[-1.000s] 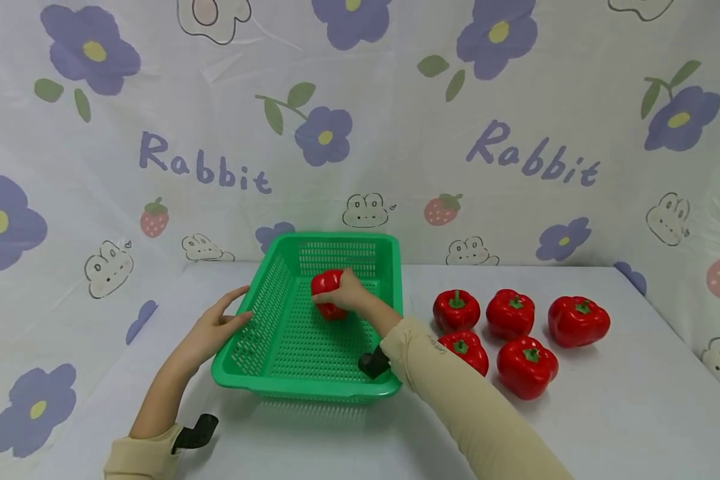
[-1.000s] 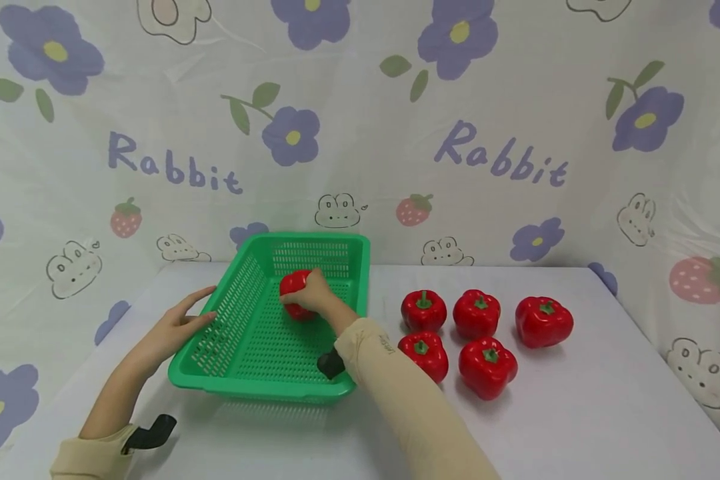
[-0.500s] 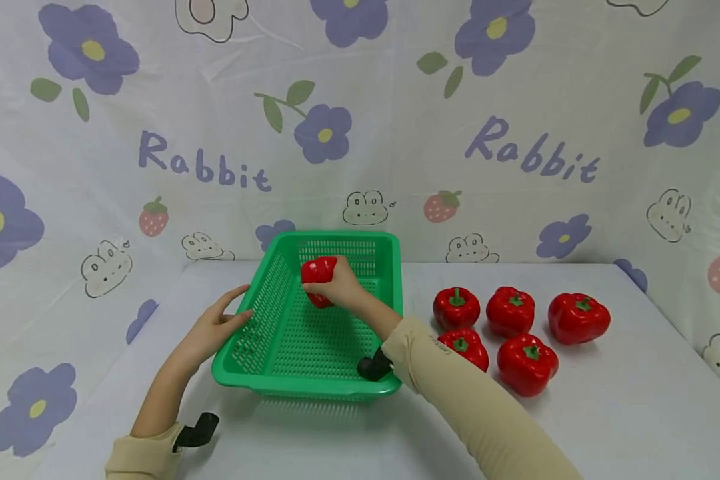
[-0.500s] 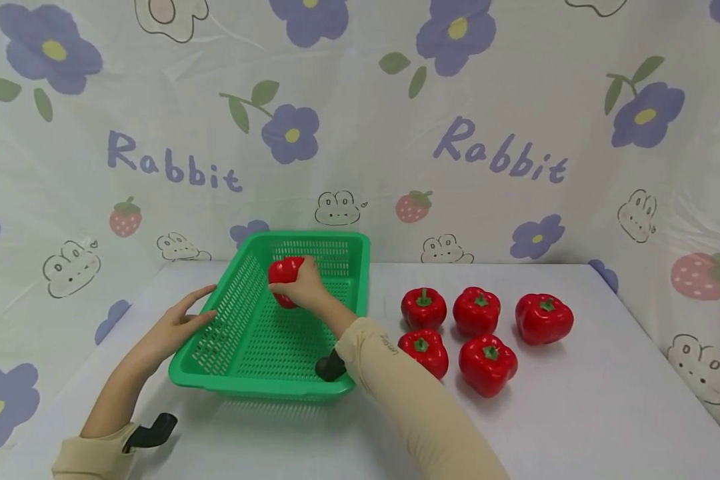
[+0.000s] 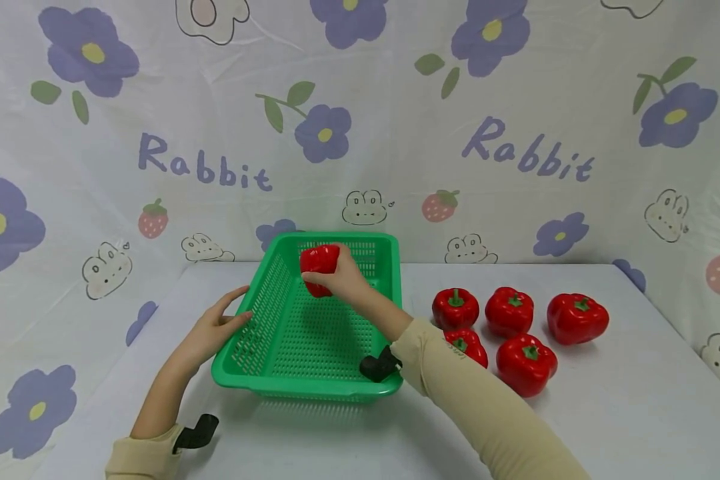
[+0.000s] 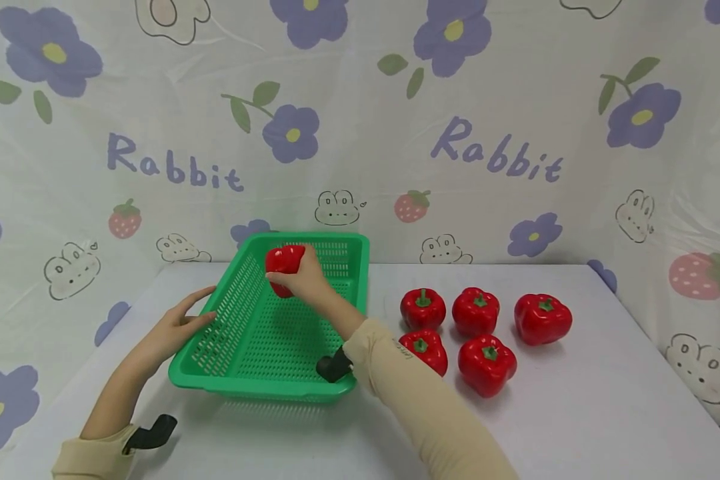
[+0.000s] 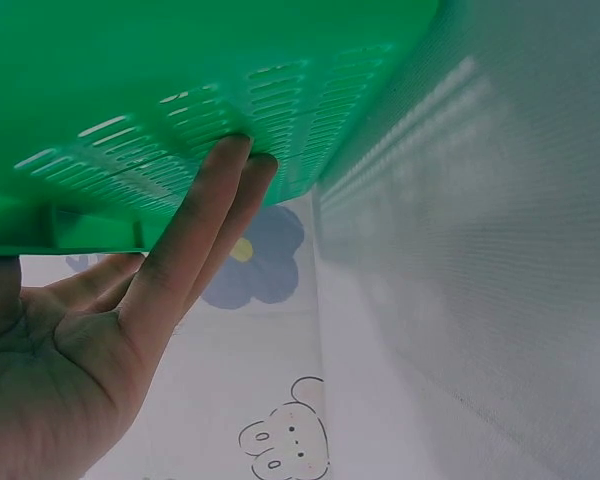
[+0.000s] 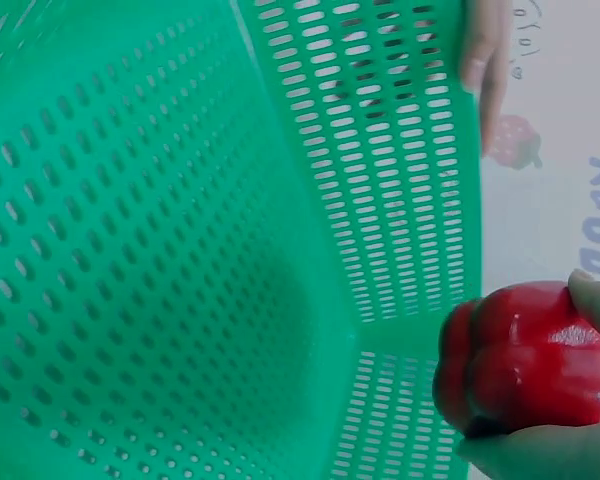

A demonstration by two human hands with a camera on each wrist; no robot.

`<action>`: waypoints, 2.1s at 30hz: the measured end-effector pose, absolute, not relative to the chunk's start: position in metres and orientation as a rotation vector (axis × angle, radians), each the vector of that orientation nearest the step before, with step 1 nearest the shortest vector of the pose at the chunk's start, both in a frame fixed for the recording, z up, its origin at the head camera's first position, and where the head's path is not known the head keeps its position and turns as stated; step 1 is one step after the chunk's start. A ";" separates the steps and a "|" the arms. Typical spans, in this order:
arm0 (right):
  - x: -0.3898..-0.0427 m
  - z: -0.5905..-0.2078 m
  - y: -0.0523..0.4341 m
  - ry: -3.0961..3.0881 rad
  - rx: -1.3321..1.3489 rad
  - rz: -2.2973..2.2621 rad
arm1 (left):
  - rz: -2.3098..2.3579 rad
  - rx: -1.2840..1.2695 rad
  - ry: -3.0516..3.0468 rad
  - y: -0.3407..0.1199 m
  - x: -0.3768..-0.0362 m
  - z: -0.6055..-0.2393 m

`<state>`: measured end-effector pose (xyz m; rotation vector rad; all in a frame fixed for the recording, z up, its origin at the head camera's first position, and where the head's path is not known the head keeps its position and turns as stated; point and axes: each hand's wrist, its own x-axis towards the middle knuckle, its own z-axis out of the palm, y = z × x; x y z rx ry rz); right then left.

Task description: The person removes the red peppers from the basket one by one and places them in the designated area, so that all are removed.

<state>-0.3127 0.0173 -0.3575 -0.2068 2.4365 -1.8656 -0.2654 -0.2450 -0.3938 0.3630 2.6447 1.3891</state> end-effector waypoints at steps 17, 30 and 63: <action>-0.299 -0.336 0.050 2.406 -0.216 -1.972 | 1.366 0.363 2.661 -0.244 -0.266 -0.394; -0.277 -0.327 0.087 2.479 -0.227 -1.948 | 1.385 0.356 2.652 -0.245 -0.267 -0.394; -0.196 -0.356 0.241 2.753 0.094 -1.847 | 1.332 0.373 2.683 -0.245 -0.265 -0.395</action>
